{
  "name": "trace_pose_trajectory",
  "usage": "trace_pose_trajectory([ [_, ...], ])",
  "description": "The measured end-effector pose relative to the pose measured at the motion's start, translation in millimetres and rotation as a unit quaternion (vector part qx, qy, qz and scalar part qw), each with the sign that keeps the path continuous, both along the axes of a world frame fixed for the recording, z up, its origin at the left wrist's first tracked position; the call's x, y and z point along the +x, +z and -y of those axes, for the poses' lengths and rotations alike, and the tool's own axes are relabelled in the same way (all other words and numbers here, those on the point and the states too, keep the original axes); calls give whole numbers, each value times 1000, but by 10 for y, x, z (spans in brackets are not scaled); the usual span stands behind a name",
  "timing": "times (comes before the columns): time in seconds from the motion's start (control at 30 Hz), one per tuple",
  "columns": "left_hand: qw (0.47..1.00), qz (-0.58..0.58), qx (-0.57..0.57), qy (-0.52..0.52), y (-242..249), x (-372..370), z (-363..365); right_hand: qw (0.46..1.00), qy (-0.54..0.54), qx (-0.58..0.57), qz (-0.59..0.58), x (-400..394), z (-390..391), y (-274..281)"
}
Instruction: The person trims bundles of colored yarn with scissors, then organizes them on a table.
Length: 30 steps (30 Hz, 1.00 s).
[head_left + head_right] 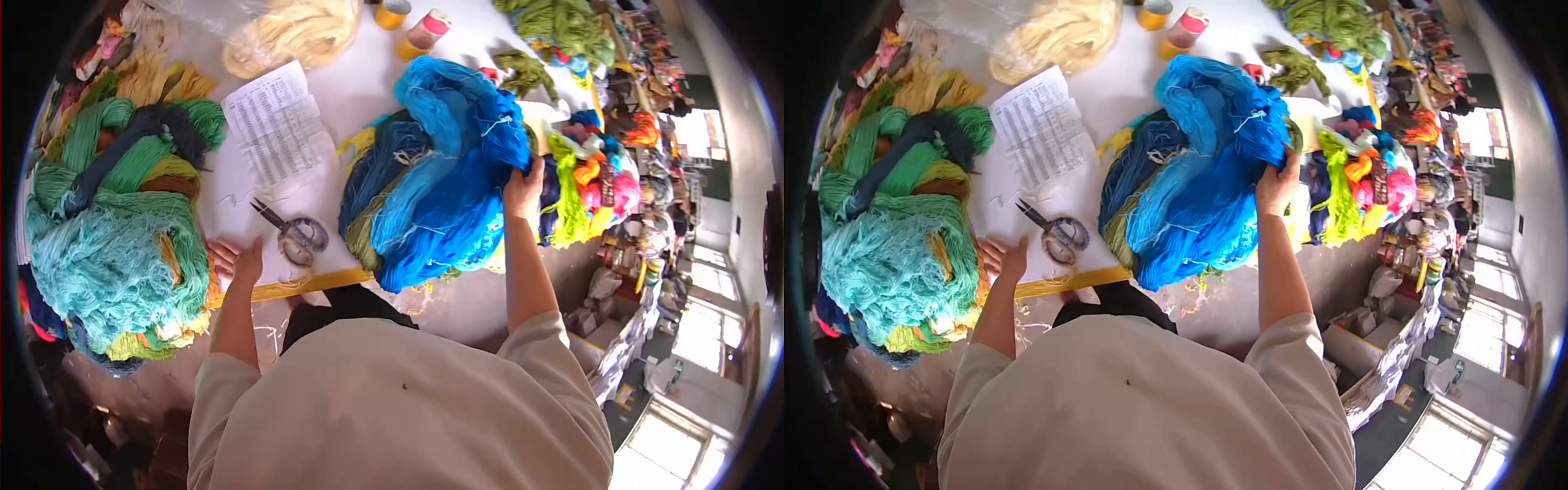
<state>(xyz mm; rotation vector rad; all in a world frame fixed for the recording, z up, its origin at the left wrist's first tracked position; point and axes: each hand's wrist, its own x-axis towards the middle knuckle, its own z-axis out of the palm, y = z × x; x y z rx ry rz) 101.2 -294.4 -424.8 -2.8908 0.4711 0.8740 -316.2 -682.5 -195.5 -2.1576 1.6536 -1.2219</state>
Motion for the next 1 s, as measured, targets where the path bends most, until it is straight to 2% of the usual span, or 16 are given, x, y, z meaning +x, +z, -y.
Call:
trace_pose_trajectory([
  [0.13,997,11,-64,-37,252,19,-65,970,28,59,236,-30,-345,757],
  [0.2,984,-8,-151,-90,120,83,-240,872,-39,192,449,186,-748,1482],
  [0.27,954,42,-270,-122,12,138,-355,796,114,315,504,125,-1028,1963],
  [0.33,864,18,-491,-114,554,-91,-277,780,149,332,510,415,-1560,2556],
  [0.37,794,-2,-593,-134,1213,-279,-201,714,317,377,497,366,-1717,2696],
  [0.43,682,-286,-670,-65,2176,-644,-157,734,346,358,462,578,-2143,3008],
  [0.47,573,-331,-735,-150,2615,-825,-182,676,437,395,442,624,-2294,3119],
  [0.53,480,-449,-719,-225,3232,-1142,-279,615,498,414,450,777,-2674,3264],
  [0.6,437,-494,-707,-255,3427,-1473,-321,632,502,402,432,915,-3042,3399],
  [0.67,476,-493,-695,-217,3565,-1679,-422,649,521,380,405,938,-3301,3506],
  [0.7,505,-468,-701,-186,3543,-1706,-469,578,603,398,380,883,-3318,3522],
  [0.73,533,-441,-705,-155,3487,-1678,-509,681,479,345,433,724,-3453,3550],
  [0.77,579,-387,-706,-128,3222,-1647,-480,535,614,407,414,598,-3419,3583],
  [0.8,657,-285,-682,-147,3277,-1454,-665,502,589,438,458,510,-3530,3626],
  [0.9,684,-280,-665,-107,2778,-828,-1015,645,489,335,482,3,-3307,3342],
  [1.0,334,-447,-829,29,3413,-367,-1706,813,384,240,366,-180,-3192,2758],
])
